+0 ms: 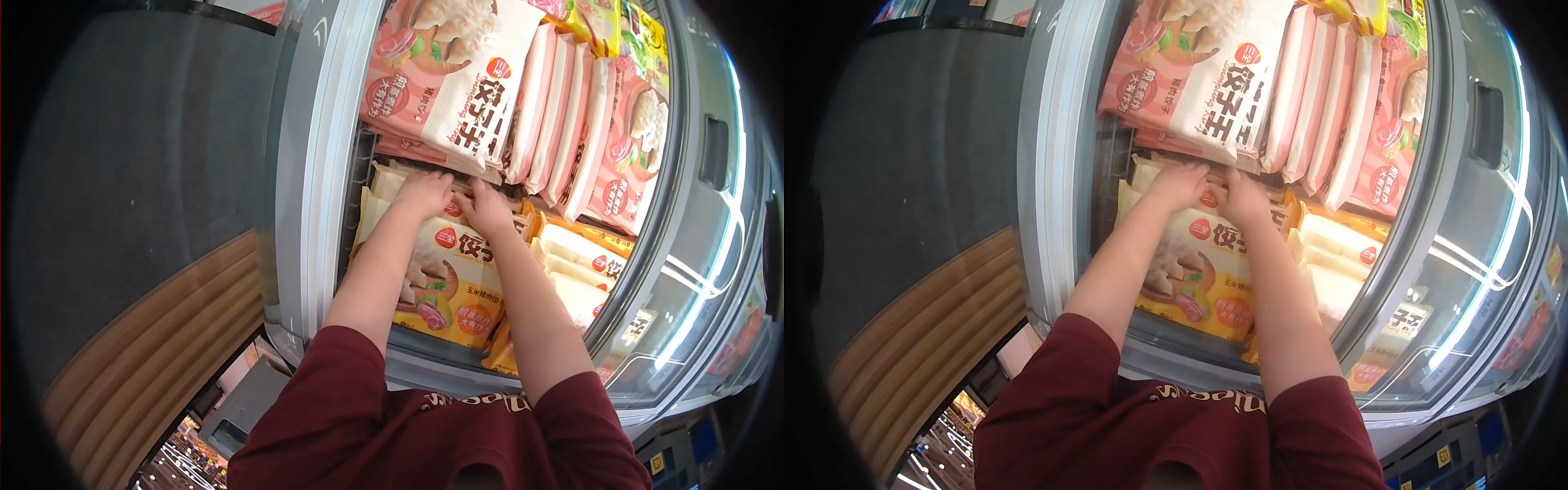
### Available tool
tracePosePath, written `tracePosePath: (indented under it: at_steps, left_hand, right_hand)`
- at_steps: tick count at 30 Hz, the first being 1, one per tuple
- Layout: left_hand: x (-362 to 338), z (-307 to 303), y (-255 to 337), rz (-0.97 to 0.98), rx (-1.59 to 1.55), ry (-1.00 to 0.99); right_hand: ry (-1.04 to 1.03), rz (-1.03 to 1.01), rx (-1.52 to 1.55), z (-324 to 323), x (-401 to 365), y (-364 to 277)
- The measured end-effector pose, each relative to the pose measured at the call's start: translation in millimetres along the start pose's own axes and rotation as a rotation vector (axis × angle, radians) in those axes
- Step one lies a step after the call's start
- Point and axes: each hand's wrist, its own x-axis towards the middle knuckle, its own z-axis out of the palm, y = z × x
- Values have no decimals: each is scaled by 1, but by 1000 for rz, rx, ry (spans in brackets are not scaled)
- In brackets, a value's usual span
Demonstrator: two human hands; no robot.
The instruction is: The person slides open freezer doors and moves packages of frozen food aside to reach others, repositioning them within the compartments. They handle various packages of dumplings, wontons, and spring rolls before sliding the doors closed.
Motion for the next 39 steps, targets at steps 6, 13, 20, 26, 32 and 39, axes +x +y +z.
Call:
tracePosePath:
  at_steps: [6, 13, 20, 26, 32, 39]
  left_hand:
    - [12, 1, 16, -98, 1, -101]
    - [14, -17, 27, -129, 0, -327]
    - [15, 15, 16, -147, 16, -175]
    - [4, -32, 0, -713, -1495, 813]
    - [22, -99, -3, -575, -1550, 1220]
    - [50, -72, -27, -802, -1872, 920]
  right_hand:
    - [-26, 101, -168, 15, 10, 20]
    - [-365, 201, -157, -16, 18, 14]
    - [77, 116, -291, 26, 7, 29]
    - [603, 77, 148, -23, 1, -49]
    - [711, 222, 770, -103, 70, -67]
    - [677, 276, 584, -121, 116, -58]
